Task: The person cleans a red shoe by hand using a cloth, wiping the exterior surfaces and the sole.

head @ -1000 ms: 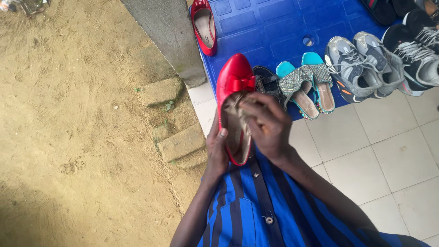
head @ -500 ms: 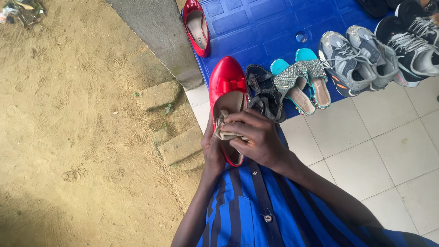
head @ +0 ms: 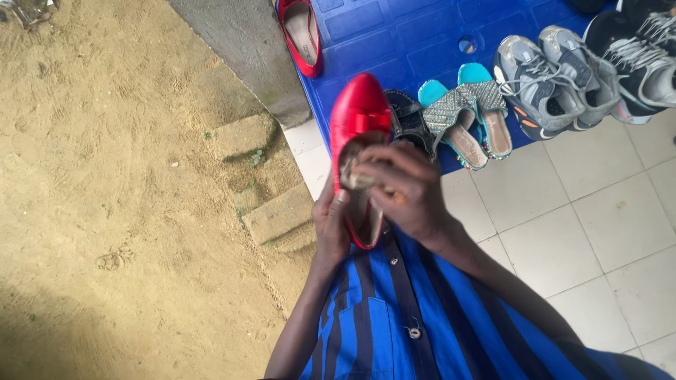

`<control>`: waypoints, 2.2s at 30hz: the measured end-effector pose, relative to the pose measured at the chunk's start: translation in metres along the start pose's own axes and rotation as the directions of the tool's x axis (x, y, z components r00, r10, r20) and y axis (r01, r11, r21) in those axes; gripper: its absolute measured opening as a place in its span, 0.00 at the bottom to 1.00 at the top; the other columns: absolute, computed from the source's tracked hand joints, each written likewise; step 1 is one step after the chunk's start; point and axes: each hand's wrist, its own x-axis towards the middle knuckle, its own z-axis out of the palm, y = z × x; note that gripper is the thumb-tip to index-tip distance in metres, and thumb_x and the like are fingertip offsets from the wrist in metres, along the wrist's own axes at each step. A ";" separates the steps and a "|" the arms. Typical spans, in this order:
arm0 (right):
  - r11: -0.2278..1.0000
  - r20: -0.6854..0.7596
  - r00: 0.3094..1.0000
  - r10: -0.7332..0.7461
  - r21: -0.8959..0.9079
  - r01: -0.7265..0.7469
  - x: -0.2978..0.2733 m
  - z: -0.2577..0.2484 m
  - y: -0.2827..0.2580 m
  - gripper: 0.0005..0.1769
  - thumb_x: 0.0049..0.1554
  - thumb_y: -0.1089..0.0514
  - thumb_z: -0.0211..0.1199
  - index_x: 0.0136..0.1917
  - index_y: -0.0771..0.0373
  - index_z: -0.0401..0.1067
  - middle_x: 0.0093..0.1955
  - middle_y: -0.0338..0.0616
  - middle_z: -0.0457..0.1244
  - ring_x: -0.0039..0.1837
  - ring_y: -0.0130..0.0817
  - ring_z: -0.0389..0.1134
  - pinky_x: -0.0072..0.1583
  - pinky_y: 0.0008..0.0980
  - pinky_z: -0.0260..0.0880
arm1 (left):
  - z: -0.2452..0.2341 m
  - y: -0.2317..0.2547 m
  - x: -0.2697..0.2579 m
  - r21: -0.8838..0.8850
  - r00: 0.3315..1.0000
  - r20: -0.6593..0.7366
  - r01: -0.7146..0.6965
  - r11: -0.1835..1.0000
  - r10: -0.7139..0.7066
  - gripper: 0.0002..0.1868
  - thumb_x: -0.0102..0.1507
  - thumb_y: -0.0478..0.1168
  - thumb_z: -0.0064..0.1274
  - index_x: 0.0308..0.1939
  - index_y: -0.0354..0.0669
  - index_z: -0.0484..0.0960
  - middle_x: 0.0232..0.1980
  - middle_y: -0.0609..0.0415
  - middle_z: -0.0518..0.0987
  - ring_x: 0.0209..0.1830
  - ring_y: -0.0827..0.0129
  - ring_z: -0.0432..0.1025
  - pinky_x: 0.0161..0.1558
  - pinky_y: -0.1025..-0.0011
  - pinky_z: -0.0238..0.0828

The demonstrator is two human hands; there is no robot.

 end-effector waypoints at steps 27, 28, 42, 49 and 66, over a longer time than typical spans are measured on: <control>0.978 -0.103 0.978 0.184 0.122 -0.171 0.004 0.003 0.004 0.22 0.53 0.71 0.72 0.61 0.63 0.77 0.58 0.44 0.65 0.59 0.35 0.73 0.59 0.32 0.77 | -0.001 0.007 0.003 0.304 0.993 0.046 -0.121 0.945 0.112 0.32 0.77 0.50 0.39 0.77 0.28 0.61 0.76 0.39 0.70 0.77 0.58 0.64 0.76 0.65 0.57; 0.994 -0.073 0.992 0.107 0.042 -0.104 0.002 0.003 -0.001 0.24 0.49 0.71 0.72 0.59 0.65 0.77 0.58 0.46 0.65 0.59 0.39 0.72 0.59 0.35 0.75 | -0.001 0.008 0.002 0.260 0.994 0.039 -0.105 0.960 0.098 0.32 0.77 0.50 0.40 0.77 0.28 0.61 0.75 0.39 0.70 0.77 0.59 0.64 0.76 0.65 0.57; 0.966 0.089 0.971 0.222 0.116 -0.232 -0.030 0.010 -0.014 0.21 0.49 0.69 0.70 0.57 0.64 0.78 0.55 0.47 0.66 0.55 0.36 0.73 0.54 0.30 0.77 | -0.015 -0.005 -0.016 0.031 0.999 -0.052 0.012 0.999 -0.010 0.34 0.76 0.51 0.42 0.78 0.28 0.62 0.70 0.40 0.74 0.67 0.62 0.69 0.68 0.65 0.65; 0.966 0.042 0.979 0.201 0.155 -0.205 -0.032 0.002 -0.015 0.19 0.51 0.68 0.70 0.57 0.64 0.78 0.56 0.45 0.66 0.56 0.35 0.74 0.56 0.30 0.78 | -0.011 0.002 -0.015 0.040 1.000 -0.010 -0.020 0.999 0.020 0.35 0.76 0.52 0.41 0.78 0.28 0.60 0.75 0.41 0.69 0.73 0.61 0.66 0.73 0.65 0.61; 0.981 -0.118 0.974 0.192 0.003 -0.193 -0.029 0.002 -0.014 0.14 0.57 0.69 0.67 0.58 0.67 0.76 0.57 0.49 0.66 0.55 0.38 0.74 0.53 0.31 0.79 | -0.011 -0.005 -0.015 0.106 0.998 0.050 -0.036 0.994 0.031 0.32 0.76 0.49 0.41 0.77 0.28 0.62 0.75 0.40 0.70 0.76 0.60 0.64 0.76 0.65 0.57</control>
